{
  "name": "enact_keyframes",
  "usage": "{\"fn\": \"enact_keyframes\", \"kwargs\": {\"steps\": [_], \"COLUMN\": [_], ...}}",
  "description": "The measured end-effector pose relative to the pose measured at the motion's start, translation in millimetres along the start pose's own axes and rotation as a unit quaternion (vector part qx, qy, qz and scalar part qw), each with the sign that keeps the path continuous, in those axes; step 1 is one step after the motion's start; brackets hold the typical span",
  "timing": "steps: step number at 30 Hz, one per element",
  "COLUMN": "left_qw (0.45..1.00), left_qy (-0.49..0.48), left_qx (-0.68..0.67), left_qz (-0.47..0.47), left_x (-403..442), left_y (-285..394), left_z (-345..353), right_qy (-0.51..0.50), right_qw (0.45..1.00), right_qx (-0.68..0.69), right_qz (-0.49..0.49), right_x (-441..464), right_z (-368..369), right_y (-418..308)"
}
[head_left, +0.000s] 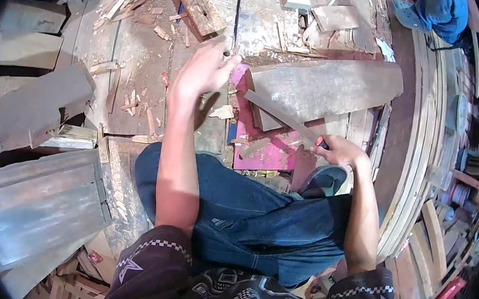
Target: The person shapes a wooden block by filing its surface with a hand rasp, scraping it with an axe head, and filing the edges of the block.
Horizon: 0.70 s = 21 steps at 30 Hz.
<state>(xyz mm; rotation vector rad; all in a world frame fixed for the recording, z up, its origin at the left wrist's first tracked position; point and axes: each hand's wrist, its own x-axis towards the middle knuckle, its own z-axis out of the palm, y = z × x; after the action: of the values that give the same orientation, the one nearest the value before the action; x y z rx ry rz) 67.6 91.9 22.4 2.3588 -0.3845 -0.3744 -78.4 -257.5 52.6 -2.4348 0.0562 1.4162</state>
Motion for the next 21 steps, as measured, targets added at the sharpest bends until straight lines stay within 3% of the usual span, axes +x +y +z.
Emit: {"fn": "enact_keyframes", "kwargs": {"steps": [9,13,16,21], "left_qw": [0.997,0.972,0.968,0.968], "left_qy": [-0.047,-0.231,-0.231,-0.242], "left_qx": [0.04,0.031,0.094,0.072], "left_qz": [0.047,-0.031,-0.009,0.0], "left_x": [-0.3,-1.6,-0.1,1.3], "left_y": [-3.5,24.6,27.4,20.7], "left_z": [10.3,3.6,13.8,26.8], "right_qy": [0.016,0.013,0.03,0.026], "right_qw": [0.999,0.999,0.999,0.999], "right_qx": [-0.023,-0.036,-0.03,-0.037], "right_qz": [-0.017,-0.022,-0.015,-0.013], "right_x": [-6.4,0.2,-0.5,-0.6], "right_z": [-13.3,-9.1,-11.2,-9.0], "right_y": [2.0,12.6,6.5,4.5]}}
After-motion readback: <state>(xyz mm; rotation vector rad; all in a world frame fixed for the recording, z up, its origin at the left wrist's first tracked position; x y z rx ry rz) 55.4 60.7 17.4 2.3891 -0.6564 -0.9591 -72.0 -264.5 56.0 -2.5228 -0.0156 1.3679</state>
